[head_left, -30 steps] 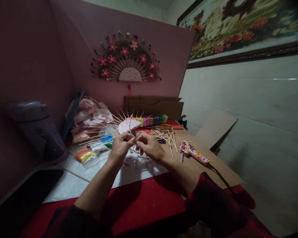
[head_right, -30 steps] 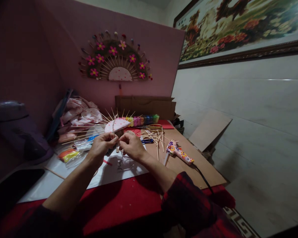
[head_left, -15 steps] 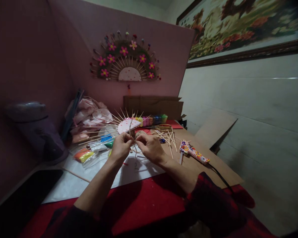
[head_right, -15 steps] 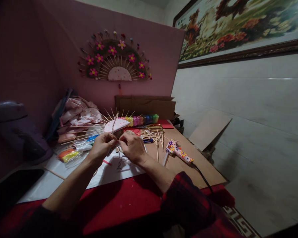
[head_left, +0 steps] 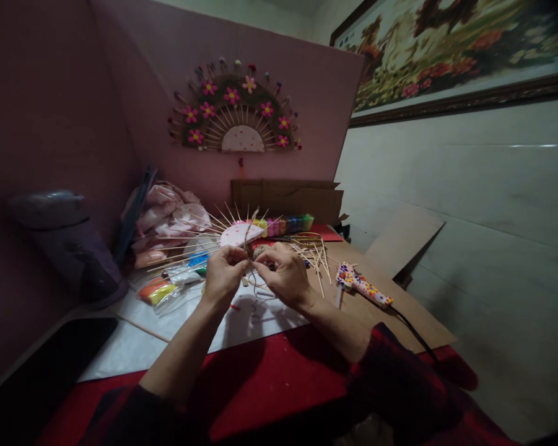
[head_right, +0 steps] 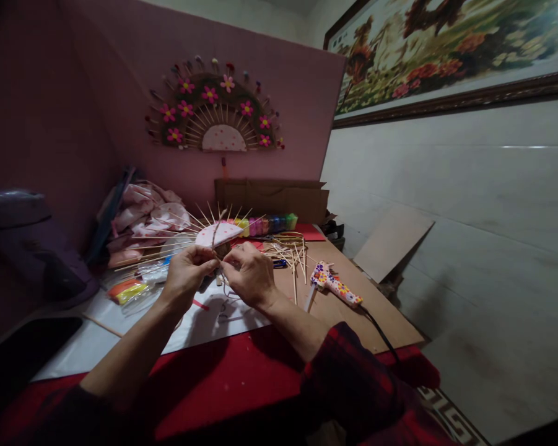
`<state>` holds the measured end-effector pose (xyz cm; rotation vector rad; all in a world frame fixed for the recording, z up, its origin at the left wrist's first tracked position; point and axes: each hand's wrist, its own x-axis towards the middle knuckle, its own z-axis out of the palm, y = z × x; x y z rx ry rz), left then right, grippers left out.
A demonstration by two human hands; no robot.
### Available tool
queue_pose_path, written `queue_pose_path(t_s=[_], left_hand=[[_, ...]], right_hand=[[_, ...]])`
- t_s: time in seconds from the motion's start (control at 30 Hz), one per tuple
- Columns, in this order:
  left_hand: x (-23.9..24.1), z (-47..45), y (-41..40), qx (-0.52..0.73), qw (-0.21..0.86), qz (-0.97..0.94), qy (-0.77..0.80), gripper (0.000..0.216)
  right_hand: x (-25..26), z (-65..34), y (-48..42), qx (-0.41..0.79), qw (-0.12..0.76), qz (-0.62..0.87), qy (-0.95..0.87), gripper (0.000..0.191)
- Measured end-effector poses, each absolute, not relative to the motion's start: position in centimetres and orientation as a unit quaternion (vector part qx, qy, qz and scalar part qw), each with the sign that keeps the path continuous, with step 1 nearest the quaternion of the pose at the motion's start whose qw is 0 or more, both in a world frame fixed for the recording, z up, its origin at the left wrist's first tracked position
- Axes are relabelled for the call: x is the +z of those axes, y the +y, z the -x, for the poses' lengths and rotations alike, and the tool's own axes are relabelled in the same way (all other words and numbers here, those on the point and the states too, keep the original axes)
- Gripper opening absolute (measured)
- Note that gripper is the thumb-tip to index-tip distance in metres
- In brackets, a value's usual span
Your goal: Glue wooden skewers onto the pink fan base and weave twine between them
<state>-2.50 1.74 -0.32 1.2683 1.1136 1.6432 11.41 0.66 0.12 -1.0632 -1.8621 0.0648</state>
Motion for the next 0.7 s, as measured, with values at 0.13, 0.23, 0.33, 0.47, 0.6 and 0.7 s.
queue_pose_path(t_s=[0.13,0.23,0.33,0.47,0.6,0.7], left_hand=[[0.1,2.2,1.4,0.677,0.398,-0.471,0.403,0.026],[0.5,2.1,1.0,0.687,0.425,-0.46,0.369,0.032],[0.7,2.0,0.8,0.683,0.444,-0.459,0.355,0.033],[0.6,2.0,0.9,0.691,0.432,-0.464,0.348,0.03],[0.6,1.9,0.9,0.699,0.418,-0.467,0.344,0.028],[0.7,1.9,0.7,0.702,0.425,-0.464,0.334,0.027]], right_hand=[[0.1,-11.2,1.0,0.145,0.514,0.4,-0.745,0.021],[0.2,-11.1,1.3,0.306,0.532,0.382,-0.691,0.024],[0.4,-11.3,1.5,0.494,0.507,0.379,-0.596,0.024],[0.4,-11.6,1.4,0.654,0.427,0.333,-0.528,0.033],[0.3,-11.8,1.7,0.721,0.386,0.299,-0.491,0.026],[0.5,-11.9,1.7,0.754,0.367,0.306,-0.451,0.017]])
